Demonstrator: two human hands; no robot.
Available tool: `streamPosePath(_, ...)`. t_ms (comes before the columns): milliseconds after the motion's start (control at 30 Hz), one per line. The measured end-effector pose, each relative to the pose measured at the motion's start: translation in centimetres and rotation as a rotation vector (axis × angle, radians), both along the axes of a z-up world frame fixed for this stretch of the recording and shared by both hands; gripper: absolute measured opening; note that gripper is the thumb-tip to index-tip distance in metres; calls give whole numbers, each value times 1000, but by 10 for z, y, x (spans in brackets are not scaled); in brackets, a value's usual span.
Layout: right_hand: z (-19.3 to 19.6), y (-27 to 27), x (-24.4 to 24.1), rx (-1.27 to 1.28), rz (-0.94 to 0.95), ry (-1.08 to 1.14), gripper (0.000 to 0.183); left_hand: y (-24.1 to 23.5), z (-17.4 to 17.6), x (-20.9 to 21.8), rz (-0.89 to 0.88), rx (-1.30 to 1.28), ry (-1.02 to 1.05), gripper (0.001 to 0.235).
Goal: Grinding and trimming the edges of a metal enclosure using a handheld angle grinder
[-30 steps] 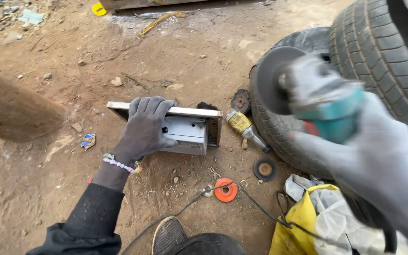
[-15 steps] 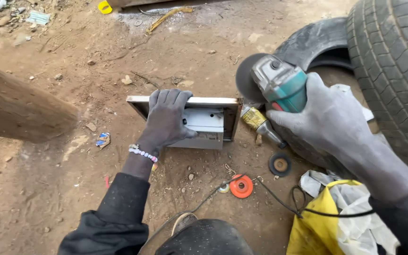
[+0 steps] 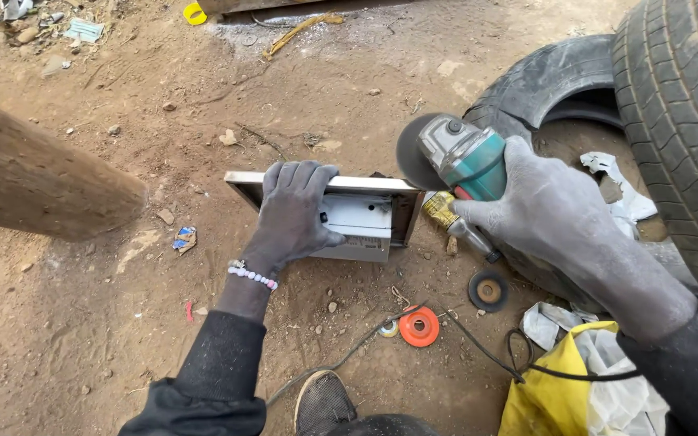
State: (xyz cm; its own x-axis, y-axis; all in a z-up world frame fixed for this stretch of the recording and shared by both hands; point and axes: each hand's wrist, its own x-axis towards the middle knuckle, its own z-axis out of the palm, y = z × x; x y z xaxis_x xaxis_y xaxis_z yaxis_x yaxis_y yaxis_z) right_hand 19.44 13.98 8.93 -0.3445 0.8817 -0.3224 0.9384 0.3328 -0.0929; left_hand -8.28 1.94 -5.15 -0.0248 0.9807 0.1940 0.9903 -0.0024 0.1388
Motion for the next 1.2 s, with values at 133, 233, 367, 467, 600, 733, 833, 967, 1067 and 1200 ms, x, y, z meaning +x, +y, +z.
streamPosePath(133, 11, -4, 5, -79, -72, -8, 79, 1, -3, 0, -2, 1, 2, 109)
streamPosePath(233, 17, -3, 6, -98, -84, -40, 77, 4, -7, -4, -5, 75, 30, 108)
streamPosePath(367, 25, -8, 5, -139, -83, -85, 74, 4, -7, -4, -21, 84, 10, 111)
streamPosePath(467, 29, -3, 5, -158, -85, -87, 72, 3, -6, -2, -17, 102, 25, 109)
streamPosePath(600, 41, -1, 4, -177, -170, -177, 80, 3, -7, -2, -20, 110, 35, 108)
streamPosePath(733, 32, -2, 11, -209, -186, -111, 77, 3, -6, -2, -13, 87, 16, 110)
streamPosePath(833, 32, -1, 16, -204, -152, -112, 85, 6, -8, -3, -8, 65, 19, 110)
streamPosePath(967, 38, -2, 16, -253, -197, -113, 69, 6, -8, -6, -4, 91, 49, 108)
streamPosePath(1067, 27, -1, 24, -262, -225, -112, 74, 7, -8, -6, -7, 90, 38, 108)
streamPosePath(1200, 22, -2, 28, -287, -235, -129, 80, 7, -7, -4, -1, 88, 52, 108)
